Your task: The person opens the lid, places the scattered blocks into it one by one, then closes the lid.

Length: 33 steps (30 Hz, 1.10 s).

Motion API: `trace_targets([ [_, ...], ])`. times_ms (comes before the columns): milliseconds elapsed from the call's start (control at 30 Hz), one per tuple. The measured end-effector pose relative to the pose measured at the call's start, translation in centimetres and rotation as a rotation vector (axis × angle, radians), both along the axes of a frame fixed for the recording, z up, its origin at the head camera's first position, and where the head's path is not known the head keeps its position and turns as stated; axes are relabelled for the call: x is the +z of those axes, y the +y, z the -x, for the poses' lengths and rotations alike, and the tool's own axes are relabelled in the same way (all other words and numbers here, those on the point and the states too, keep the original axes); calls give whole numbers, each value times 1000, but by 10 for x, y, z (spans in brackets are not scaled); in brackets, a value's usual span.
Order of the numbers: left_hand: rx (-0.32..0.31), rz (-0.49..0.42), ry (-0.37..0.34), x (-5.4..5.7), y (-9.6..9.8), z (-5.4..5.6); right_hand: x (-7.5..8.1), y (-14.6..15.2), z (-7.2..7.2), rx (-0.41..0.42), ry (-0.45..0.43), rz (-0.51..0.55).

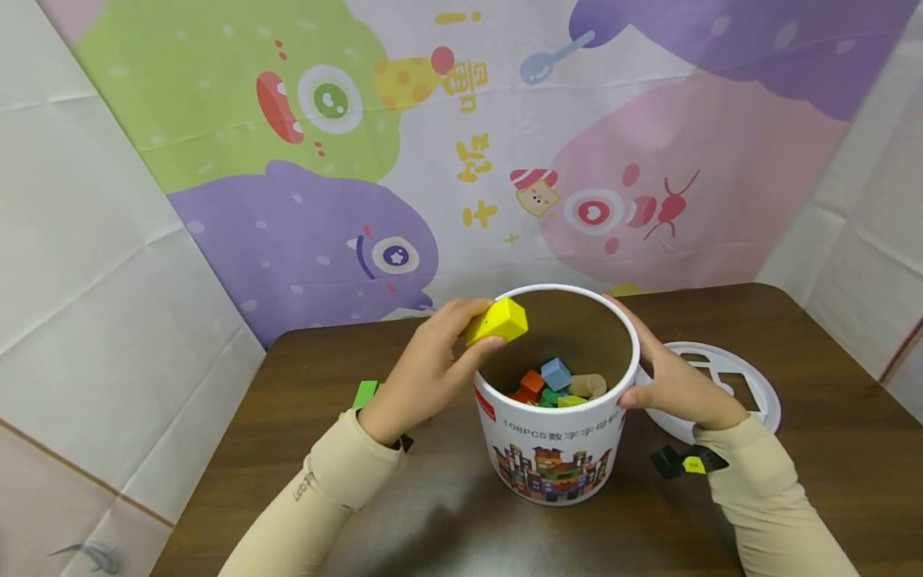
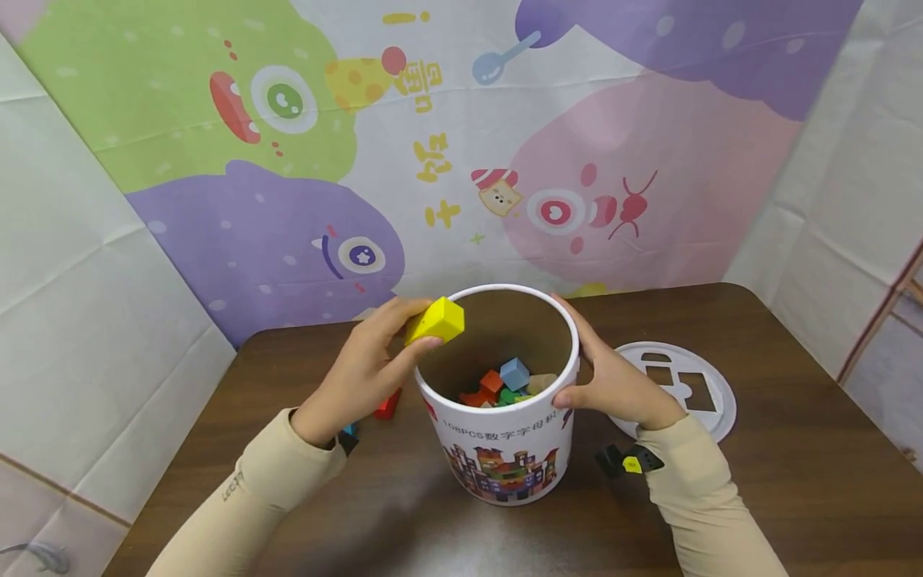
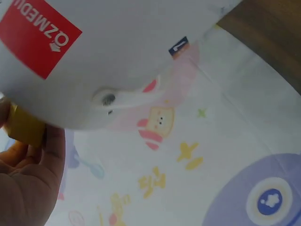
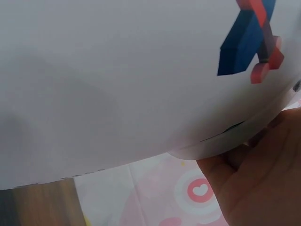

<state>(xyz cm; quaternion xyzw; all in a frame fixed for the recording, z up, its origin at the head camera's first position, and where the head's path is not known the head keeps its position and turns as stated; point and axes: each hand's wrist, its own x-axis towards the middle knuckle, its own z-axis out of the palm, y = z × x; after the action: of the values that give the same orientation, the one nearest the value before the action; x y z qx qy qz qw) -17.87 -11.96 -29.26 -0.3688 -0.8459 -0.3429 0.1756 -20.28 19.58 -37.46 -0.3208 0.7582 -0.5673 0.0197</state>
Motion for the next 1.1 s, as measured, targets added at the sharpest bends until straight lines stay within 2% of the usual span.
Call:
trace_targets([
  [67, -16, 43, -18, 3, 9, 4, 0, 1, 0, -3, 2, 0],
  [367, -84, 345, -125, 19, 46, 23, -1, 2, -1, -16, -11, -25],
  [500, -105, 457, -152, 21, 57, 34, -1, 2, -1, -15, -9, -25],
  [633, -113, 556, -192, 18, 63, 41, -1, 1, 0, 6, -2, -8],
  [933, -131, 675, -222, 13, 68, 45, 0, 0, 0, 29, 5, 9],
  [1100, -123, 639, -211, 14, 67, 45, -2, 1, 2, 28, 1, 7],
])
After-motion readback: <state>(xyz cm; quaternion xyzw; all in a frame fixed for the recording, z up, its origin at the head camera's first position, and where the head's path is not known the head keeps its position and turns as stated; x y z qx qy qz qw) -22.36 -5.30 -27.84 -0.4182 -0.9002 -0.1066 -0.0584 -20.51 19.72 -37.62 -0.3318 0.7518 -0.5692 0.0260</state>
